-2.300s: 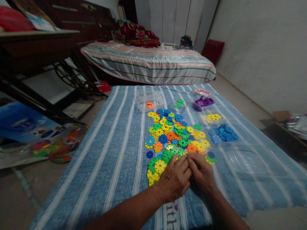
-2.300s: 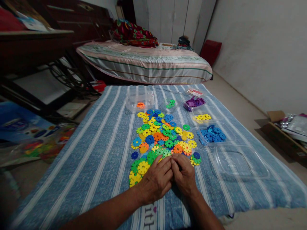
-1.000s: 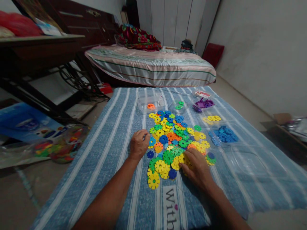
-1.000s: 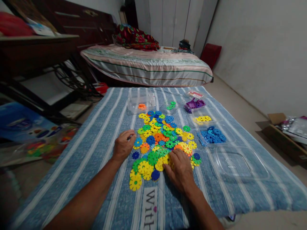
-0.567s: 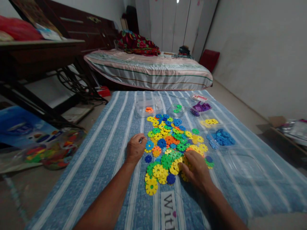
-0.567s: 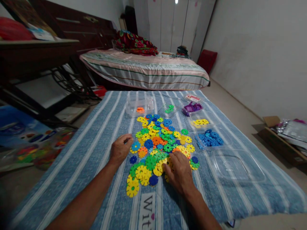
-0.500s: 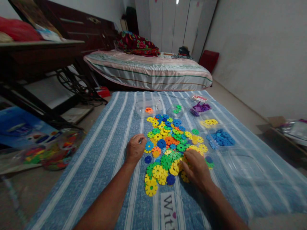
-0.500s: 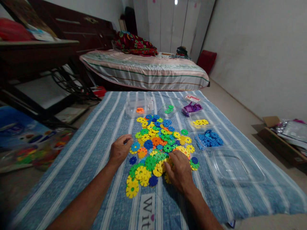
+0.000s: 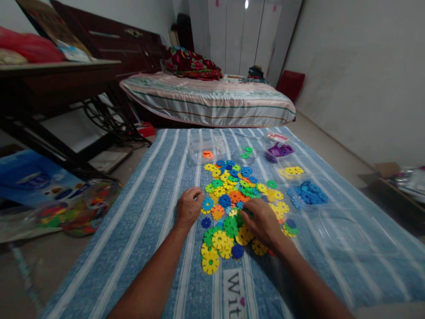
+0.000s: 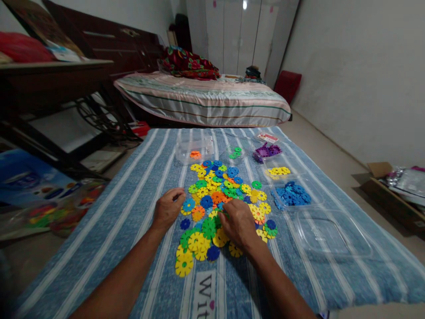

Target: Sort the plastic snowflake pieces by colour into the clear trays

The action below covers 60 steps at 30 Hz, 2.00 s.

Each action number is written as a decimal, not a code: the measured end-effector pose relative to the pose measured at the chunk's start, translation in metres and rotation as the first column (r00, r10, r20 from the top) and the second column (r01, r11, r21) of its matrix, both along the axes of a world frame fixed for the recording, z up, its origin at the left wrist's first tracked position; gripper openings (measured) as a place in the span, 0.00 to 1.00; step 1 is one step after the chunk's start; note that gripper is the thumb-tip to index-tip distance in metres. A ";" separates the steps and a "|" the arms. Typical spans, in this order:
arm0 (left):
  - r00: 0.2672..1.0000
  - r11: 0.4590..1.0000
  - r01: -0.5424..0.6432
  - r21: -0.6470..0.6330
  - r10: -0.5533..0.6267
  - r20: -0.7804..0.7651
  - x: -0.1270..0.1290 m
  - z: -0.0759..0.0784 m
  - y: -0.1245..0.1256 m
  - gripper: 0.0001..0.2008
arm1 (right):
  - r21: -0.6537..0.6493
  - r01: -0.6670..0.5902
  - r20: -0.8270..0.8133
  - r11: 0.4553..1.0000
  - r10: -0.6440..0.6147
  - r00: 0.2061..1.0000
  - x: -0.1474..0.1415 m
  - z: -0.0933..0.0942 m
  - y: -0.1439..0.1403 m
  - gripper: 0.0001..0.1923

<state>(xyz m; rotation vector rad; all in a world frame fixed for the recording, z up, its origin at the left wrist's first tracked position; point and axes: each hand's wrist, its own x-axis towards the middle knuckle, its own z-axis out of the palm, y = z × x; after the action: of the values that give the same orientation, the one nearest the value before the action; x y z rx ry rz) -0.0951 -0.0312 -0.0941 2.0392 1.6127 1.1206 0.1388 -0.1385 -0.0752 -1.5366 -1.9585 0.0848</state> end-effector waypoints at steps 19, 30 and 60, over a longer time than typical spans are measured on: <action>0.998 0.999 0.051 0.018 -0.051 -0.041 -0.003 -0.002 0.001 0.10 | -0.141 0.076 0.196 0.987 -0.047 0.979 -0.047 0.001 0.050 0.08; 0.998 0.997 0.062 0.047 -0.061 -0.029 -0.005 -0.001 0.005 0.11 | 0.028 0.029 -0.103 0.999 -0.025 0.994 -0.033 0.002 0.048 0.04; 0.972 0.979 0.205 0.006 -0.203 -0.115 -0.003 0.001 -0.005 0.08 | 0.095 -0.129 0.031 0.987 0.126 0.991 -0.033 -0.017 0.019 0.05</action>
<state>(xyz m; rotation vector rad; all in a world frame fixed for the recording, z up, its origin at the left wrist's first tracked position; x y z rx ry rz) -0.0981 -0.0363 -0.0927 2.2577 1.4072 0.9654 0.1055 -0.1191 -0.0925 -1.3559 -2.0491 0.0238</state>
